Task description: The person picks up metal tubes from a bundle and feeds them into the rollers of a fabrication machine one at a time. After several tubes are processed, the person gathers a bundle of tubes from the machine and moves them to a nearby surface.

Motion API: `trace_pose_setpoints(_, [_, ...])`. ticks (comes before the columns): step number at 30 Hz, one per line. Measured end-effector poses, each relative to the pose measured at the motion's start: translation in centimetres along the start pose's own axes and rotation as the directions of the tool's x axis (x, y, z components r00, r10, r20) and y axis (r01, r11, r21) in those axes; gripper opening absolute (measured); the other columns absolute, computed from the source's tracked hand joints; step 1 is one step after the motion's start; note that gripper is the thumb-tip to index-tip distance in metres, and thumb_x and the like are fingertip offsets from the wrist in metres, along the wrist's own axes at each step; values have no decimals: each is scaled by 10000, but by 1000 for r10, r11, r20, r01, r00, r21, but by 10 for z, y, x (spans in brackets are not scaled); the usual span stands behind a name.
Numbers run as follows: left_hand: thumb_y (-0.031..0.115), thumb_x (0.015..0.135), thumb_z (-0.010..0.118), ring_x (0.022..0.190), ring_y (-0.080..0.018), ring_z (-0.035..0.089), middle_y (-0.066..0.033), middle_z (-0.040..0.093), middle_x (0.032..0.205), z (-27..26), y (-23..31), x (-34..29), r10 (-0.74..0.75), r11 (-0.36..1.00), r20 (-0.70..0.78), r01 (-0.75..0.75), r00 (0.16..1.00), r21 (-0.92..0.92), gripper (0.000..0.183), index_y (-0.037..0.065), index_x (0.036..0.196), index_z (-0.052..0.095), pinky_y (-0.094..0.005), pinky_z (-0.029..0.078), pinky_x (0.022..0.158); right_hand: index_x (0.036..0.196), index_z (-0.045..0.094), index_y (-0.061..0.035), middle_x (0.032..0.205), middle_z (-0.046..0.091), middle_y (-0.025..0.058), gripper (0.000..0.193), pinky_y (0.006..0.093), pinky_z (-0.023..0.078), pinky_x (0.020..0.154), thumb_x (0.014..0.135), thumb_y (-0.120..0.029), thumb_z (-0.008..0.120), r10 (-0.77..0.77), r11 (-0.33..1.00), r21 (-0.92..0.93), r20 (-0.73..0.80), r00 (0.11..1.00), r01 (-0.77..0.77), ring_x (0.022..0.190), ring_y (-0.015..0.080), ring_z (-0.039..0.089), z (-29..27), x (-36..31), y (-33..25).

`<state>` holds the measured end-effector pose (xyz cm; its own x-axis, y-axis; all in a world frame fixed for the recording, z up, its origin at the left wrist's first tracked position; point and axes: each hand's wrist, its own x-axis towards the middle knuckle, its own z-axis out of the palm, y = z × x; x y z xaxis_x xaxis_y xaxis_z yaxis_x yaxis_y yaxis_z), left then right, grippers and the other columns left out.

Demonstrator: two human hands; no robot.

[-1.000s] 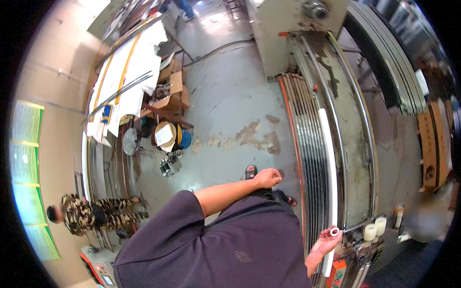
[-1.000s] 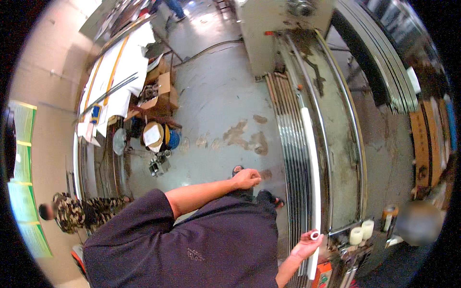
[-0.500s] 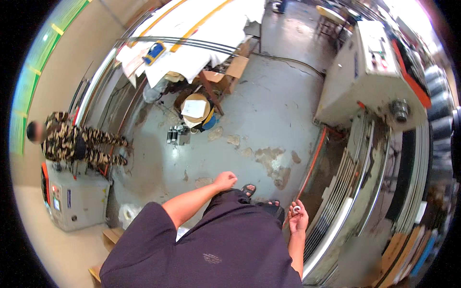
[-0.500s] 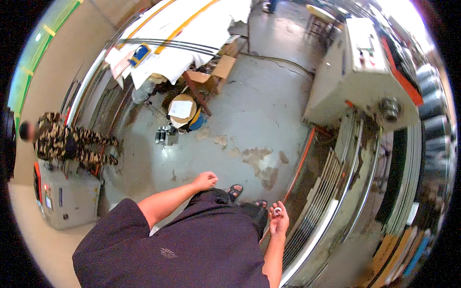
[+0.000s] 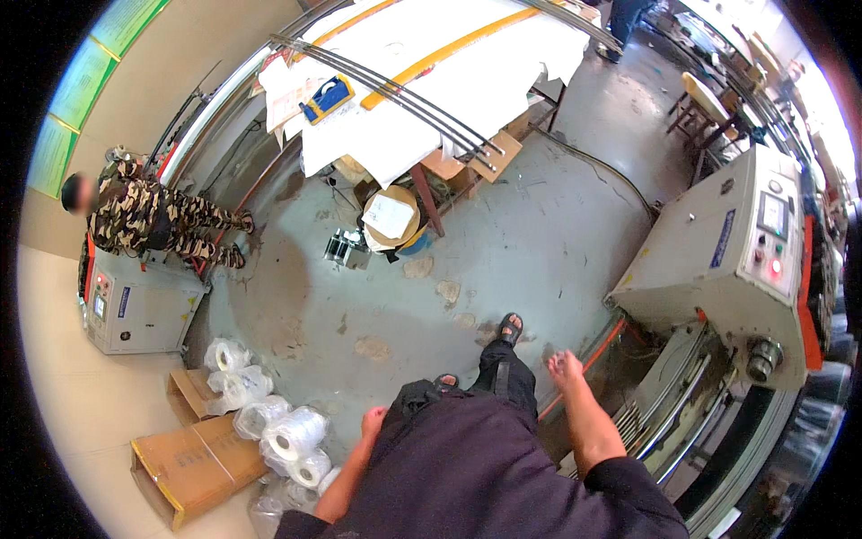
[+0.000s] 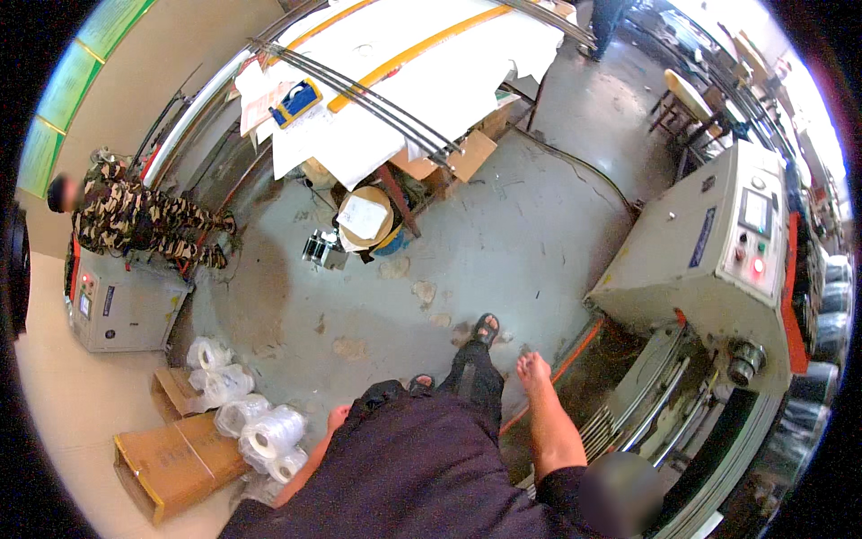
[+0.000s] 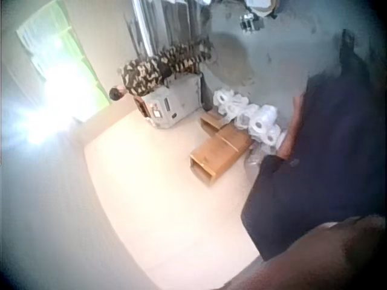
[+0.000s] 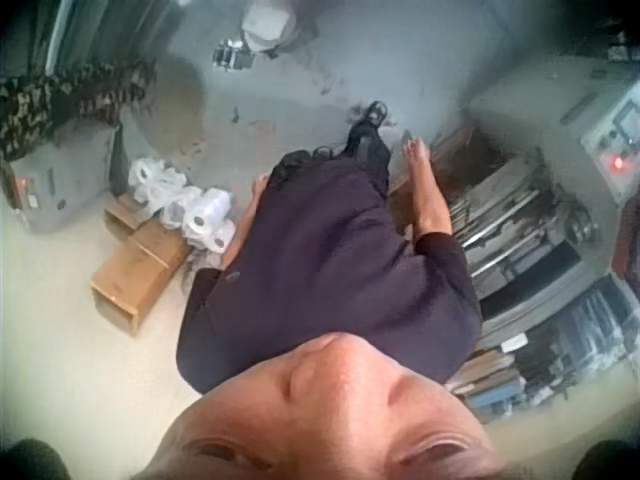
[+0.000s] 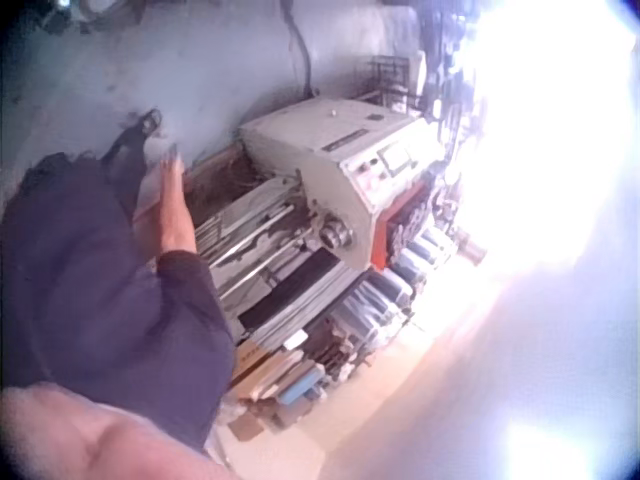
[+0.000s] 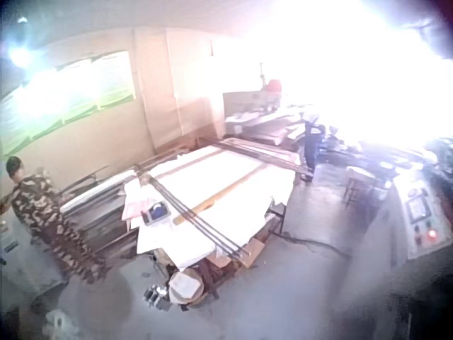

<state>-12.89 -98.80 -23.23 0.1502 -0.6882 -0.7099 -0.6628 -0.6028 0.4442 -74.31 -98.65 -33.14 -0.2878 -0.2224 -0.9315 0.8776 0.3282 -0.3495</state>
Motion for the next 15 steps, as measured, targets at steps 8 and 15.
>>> trace_pose_setpoints(8, [268,993,755,965,-167,743,-93,817,1041,70,15,-102,-174,880,-52,132,983,-457,352,-23,1191,767,-321,567,884,1230,608,-70,1084,628,114,374,403,559,719,1069,-405,647,-113,914,-315,410,905,257,945,270,645,413,62,-167])
trace_pose_setpoints(15, [294,981,739,996,-196,740,-110,815,1046,116,73,-115,66,946,-296,-154,953,-285,377,-16,1192,777,-351,563,906,1068,718,-91,920,737,50,213,346,506,677,1056,-248,576,-257,817,-292,588,767,497,764,168,636,477,55,-163])
